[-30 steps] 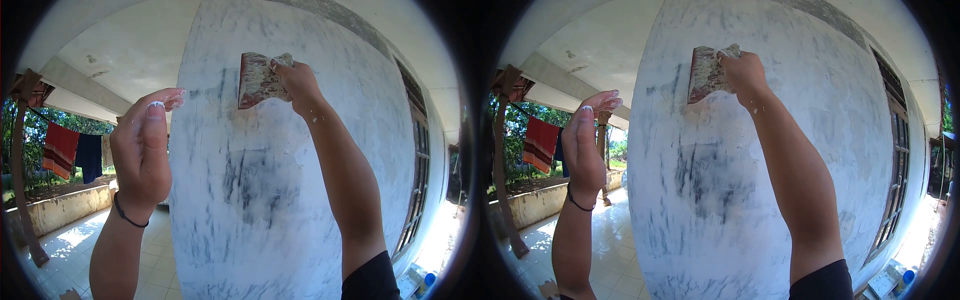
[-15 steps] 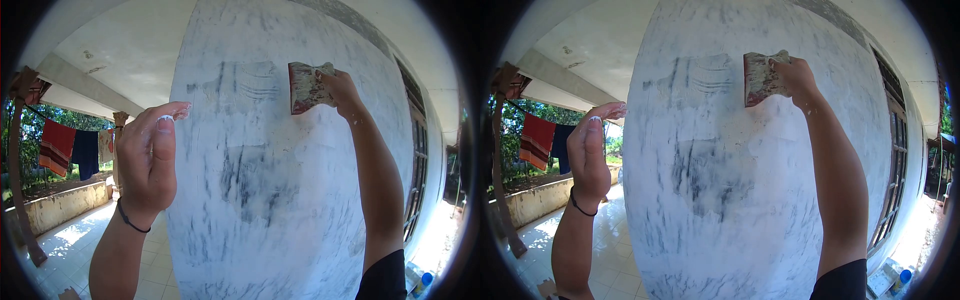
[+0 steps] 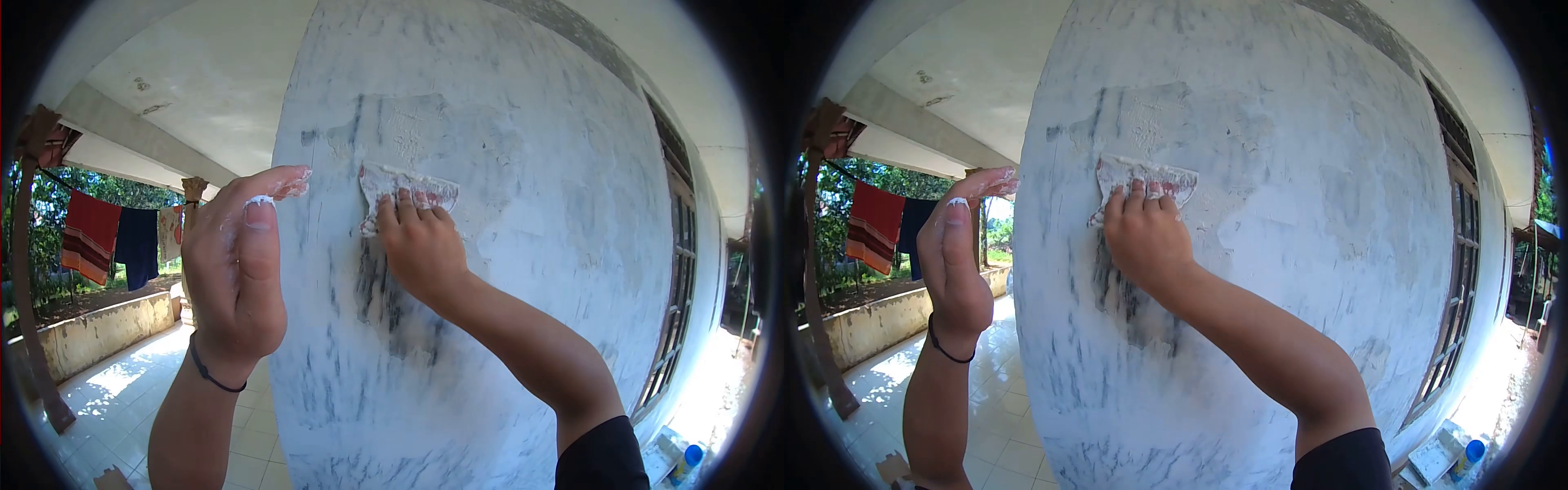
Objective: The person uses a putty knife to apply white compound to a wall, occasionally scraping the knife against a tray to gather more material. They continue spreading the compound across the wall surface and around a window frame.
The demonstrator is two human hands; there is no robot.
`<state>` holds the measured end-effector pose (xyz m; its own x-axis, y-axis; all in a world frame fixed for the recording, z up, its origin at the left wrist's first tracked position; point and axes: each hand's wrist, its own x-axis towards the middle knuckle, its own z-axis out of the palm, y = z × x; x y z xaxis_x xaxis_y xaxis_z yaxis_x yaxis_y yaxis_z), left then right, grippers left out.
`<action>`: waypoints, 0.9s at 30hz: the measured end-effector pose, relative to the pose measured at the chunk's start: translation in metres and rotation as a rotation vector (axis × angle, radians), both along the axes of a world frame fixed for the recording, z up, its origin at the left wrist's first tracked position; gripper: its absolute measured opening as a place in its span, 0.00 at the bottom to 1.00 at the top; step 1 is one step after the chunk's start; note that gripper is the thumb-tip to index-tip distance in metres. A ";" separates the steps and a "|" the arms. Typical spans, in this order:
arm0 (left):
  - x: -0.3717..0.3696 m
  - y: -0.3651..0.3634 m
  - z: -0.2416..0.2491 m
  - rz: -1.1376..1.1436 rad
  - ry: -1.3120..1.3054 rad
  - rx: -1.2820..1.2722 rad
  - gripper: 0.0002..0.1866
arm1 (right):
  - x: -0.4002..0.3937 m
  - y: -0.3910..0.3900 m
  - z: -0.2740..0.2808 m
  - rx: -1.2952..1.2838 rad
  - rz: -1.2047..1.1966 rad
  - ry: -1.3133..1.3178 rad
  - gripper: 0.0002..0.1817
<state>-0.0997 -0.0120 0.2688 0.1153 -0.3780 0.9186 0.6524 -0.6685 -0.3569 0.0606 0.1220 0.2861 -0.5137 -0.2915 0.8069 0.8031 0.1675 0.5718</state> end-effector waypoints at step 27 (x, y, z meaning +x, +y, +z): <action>-0.005 -0.011 0.007 0.035 0.005 0.029 0.19 | 0.012 -0.050 -0.034 -0.058 0.091 -0.313 0.12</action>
<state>-0.1052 -0.0225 0.2757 0.1335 -0.4002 0.9066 0.6733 -0.6347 -0.3793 0.0721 0.0725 0.2525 -0.7131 -0.3057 0.6308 0.5703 0.2704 0.7757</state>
